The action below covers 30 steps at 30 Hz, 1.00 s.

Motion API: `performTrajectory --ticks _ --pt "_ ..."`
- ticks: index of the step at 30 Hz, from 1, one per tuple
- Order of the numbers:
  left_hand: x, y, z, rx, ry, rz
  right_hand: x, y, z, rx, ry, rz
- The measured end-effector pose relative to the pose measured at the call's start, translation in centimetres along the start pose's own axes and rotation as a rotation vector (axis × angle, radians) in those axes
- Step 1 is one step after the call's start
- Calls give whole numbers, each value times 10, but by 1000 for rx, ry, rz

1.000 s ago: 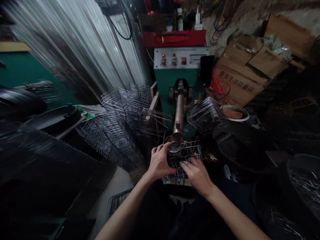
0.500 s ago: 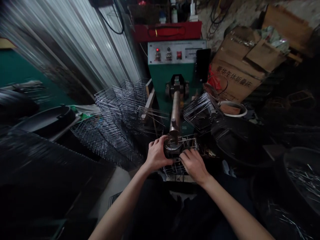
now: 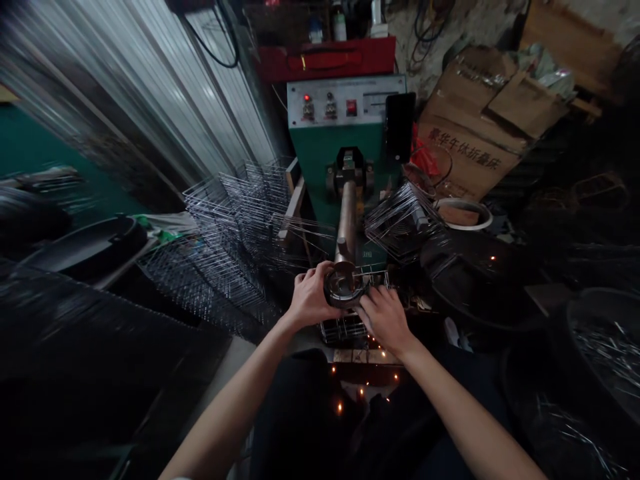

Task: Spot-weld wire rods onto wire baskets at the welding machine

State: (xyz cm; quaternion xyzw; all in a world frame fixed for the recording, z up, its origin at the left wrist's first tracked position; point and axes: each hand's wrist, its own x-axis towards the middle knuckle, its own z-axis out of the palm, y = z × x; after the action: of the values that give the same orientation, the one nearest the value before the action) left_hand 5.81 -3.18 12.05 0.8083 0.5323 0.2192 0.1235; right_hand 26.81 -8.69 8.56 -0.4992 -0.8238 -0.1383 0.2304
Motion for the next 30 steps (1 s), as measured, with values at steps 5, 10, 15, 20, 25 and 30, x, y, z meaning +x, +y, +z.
performTrajectory --ticks 5,10,15,20,25,30 --pt "16 -13 2 -70 -14 -26 15 10 2 11 -1 23" --pt "32 -18 1 -38 -11 -27 28 20 8 65 -19 26" --pt "35 -13 -1 -38 -3 -22 31 21 10 210 -2 45" --pt "6 -38 -5 -142 73 46 10 37 -12 573 106 234" --pt "-45 -102 34 -490 129 -114 -40 70 -36 954 138 683" --pt "-55 -124 88 -741 38 -171 -82 82 -52 1186 198 1159"
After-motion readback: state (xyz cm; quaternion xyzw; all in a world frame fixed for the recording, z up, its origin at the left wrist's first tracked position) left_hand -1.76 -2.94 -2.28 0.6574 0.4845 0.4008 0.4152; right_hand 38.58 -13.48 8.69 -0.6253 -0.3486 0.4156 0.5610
